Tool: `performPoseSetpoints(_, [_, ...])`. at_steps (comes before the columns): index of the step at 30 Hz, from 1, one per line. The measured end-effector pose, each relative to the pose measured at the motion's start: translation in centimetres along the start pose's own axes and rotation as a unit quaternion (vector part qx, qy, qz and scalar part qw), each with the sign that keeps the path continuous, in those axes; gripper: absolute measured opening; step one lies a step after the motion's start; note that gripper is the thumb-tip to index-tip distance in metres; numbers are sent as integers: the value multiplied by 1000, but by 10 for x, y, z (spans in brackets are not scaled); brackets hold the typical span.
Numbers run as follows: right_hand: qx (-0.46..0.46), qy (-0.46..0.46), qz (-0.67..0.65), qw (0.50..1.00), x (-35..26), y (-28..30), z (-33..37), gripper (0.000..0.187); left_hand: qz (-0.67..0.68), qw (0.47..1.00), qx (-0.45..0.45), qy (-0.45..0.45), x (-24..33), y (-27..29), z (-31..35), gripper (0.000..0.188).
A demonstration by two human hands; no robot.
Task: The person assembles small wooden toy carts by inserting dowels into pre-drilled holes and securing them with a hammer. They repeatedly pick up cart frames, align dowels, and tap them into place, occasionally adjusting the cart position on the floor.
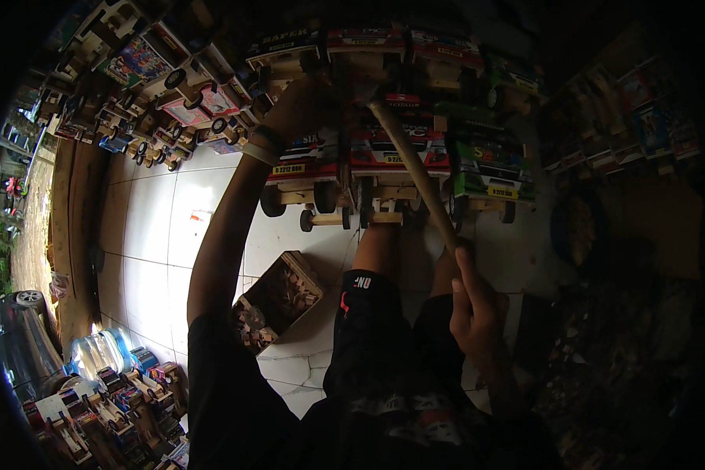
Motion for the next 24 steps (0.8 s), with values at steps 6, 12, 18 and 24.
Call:
performPoseSetpoints(6, [-75,-104,45,991,23,-8,-6,49,87,996,33,-15,2,1,-2,21])
performPoseSetpoints(12, [-16,-16,14,1000,5,1,-4,48,131,989,51,36,-3,0,7,20])
performPoseSetpoints(18, [-74,-58,52,994,20,-6,-7,49,171,981,88,1,-2,-1,6,19])
performPoseSetpoints(24, [-73,-53,51,995,18,-7,-8,48,155,985,72,18,0,-7,5,19])
Point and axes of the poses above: each hand's wrist, its own z-axis away from the middle knuckle, its own y-axis out of the back of the hand, x = y × z, the point moved 9 cm from there along -z, towards the middle knuckle, and after that the axes turned 2 degrees about -y, right-handed, at the moved point
